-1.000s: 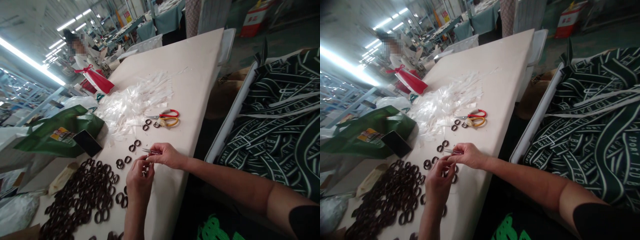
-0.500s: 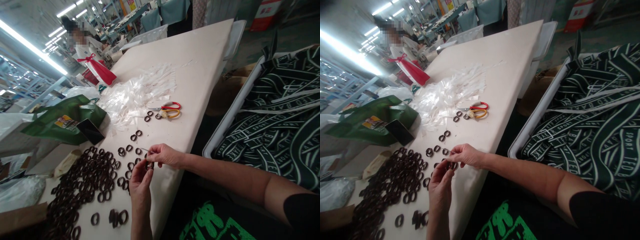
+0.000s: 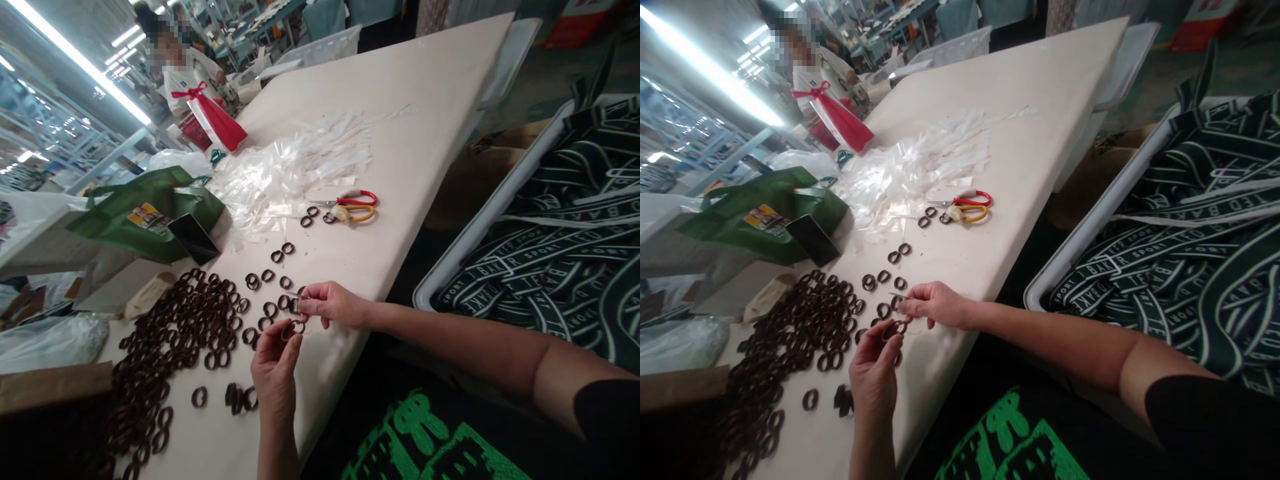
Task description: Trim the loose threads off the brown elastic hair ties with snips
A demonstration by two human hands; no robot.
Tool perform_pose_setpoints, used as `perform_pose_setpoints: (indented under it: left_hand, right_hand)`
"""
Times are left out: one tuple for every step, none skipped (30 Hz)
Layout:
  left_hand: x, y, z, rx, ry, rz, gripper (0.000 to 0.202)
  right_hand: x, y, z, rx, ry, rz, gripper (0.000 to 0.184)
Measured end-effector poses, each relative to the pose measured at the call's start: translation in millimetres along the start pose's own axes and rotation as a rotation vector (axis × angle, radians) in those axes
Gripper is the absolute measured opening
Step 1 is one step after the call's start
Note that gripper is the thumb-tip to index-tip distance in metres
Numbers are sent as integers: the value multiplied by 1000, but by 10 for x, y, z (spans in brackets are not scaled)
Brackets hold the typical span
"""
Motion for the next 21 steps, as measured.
perform_pose_setpoints:
  left_hand:
    - [-1,-31,20,43,8,-10,38]
    - [-3,-62,32,77,20,-20,38]
    - [-6,-91,35,98,35,-30,38]
    - [-8,-115,33,110,53,-38,38]
    - [-11,-137,28,118,66,-48,37]
    - [-13,-154,20,126,78,-56,36]
    - [-15,-166,9,137,93,-63,34]
    - [-16,-175,-3,151,108,-70,33]
    - [-18,-180,-17,168,125,-75,32]
    - [-21,-184,-29,186,139,-78,31]
    - [-24,-187,-38,204,149,-80,31]
    - [-29,-191,-44,222,154,-79,31]
    - [-35,-197,-44,241,155,-79,32]
    - [-44,-207,-44,264,158,-79,33]
    - [-54,-219,-44,290,165,-80,34]
    - [-62,-238,-42,323,170,-90,34]
    - [-67,-259,-41,364,181,-104,34]
    - [-66,-278,-42,412,196,-121,34]
    - [-58,-294,-45,463,212,-141,34]
    - [-41,-305,-52,510,227,-160,34]
    - [-21,-311,-63,548,241,-178,34]
  right_hand:
    - [-30,62,58,-104,-11,44,49]
    - [-67,137,115,-234,-31,104,47]
    - [-112,219,163,-387,-63,182,45]
    - [-162,298,194,-550,-97,267,42]
    - [-212,364,205,-708,-129,350,39]
    - [-257,413,195,-850,-151,428,36]
    - [-296,442,169,-967,-157,495,35]
    - [-326,455,132,-1061,-153,554,35]
    - [-348,455,90,-1142,-146,605,37]
    - [-362,445,47,-1217,-142,649,39]
    - [-370,430,6,-1288,-139,688,41]
    - [-373,410,-32,-1352,-137,718,43]
    - [-371,390,-61,-1405,-137,740,44]
    - [-369,372,-85,-1447,-135,755,44]
    - [-366,357,-104,-1480,-129,764,44]
    - [-362,346,-115,-1506,-123,767,43]
    - [-355,339,-119,-1529,-117,759,42]
    - [-343,334,-115,-1552,-109,739,41]
    - [-328,332,-106,-1577,-95,712,40]
    - [-311,334,-94,-1604,-80,683,40]
    - [-297,341,-85,-1631,-63,664,40]
Point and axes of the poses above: each hand's wrist, its own x-axis towards the middle knuckle, its own z-axis out of the back of the hand, y = z × x, the point moved 6 cm from there along x, towards the middle knuckle, and after that the axes turned 10 degrees about -z, right-handed, at the moved point
